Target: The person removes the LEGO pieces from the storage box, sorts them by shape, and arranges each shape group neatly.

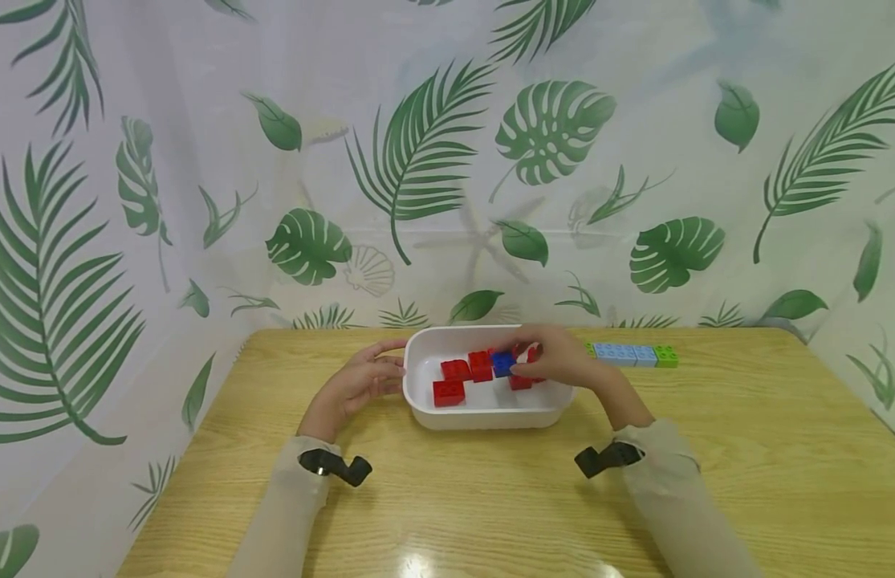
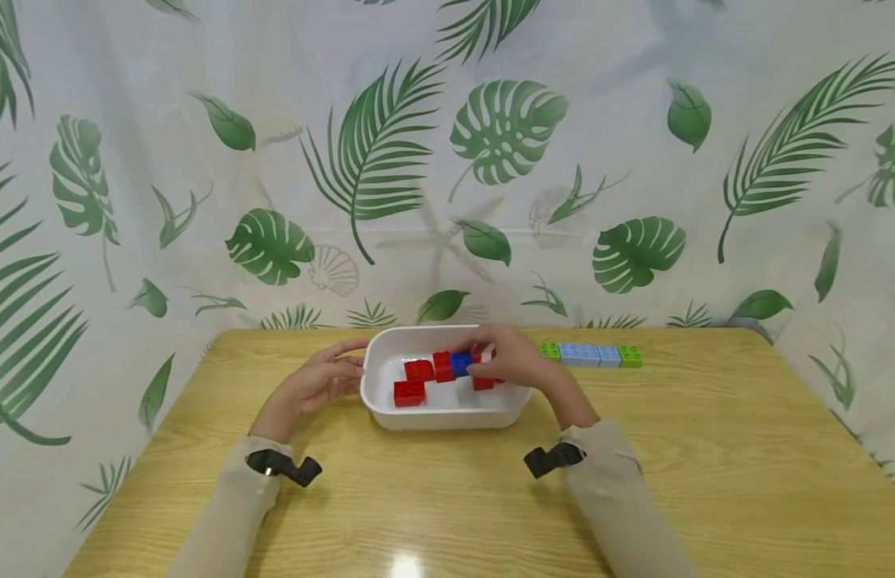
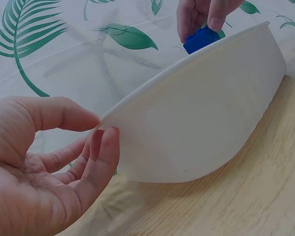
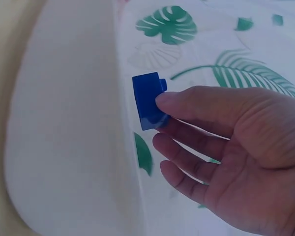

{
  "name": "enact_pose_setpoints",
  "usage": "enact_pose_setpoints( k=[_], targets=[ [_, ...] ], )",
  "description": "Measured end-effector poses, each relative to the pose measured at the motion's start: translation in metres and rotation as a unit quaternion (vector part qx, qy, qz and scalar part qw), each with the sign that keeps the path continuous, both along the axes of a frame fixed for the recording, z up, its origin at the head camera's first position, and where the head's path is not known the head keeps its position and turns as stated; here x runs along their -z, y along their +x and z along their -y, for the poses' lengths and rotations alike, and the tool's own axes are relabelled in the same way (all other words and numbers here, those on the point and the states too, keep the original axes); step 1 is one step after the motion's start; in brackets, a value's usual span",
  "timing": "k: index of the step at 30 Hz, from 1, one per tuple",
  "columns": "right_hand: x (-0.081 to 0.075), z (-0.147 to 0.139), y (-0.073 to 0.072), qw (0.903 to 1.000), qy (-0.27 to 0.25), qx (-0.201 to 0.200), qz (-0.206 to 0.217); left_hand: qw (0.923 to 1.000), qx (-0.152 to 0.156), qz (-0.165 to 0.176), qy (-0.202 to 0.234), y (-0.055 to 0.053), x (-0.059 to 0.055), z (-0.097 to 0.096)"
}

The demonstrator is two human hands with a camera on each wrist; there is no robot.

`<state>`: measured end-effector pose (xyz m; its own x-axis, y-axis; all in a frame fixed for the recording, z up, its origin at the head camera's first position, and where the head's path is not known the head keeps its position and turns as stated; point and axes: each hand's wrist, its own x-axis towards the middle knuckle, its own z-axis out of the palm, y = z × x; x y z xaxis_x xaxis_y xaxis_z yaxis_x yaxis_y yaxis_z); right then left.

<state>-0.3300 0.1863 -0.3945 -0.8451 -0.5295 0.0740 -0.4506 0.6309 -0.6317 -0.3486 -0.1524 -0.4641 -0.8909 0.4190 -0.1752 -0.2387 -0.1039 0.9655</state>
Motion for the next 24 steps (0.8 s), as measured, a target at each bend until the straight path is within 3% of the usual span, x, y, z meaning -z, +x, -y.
enact_pose_setpoints(
  k=[8,18,24],
  targets=[
    [-0.013,-0.035,-0.004,0.9993,-0.021,0.020,-0.025,0.9999,-0.004,-0.001,-0.010,0.001,0.000,-0.001],
    [-0.029,-0.090,-0.002,0.9956,-0.010,0.087,-0.033,1.0000,0.000,-0.002,-0.001,0.001,0.001,0.000],
    [-0.031,-0.132,0.000,0.9910,-0.010,0.115,-0.067,1.0000,-0.002,0.002,0.008,0.001,0.002,-0.001]
  ],
)
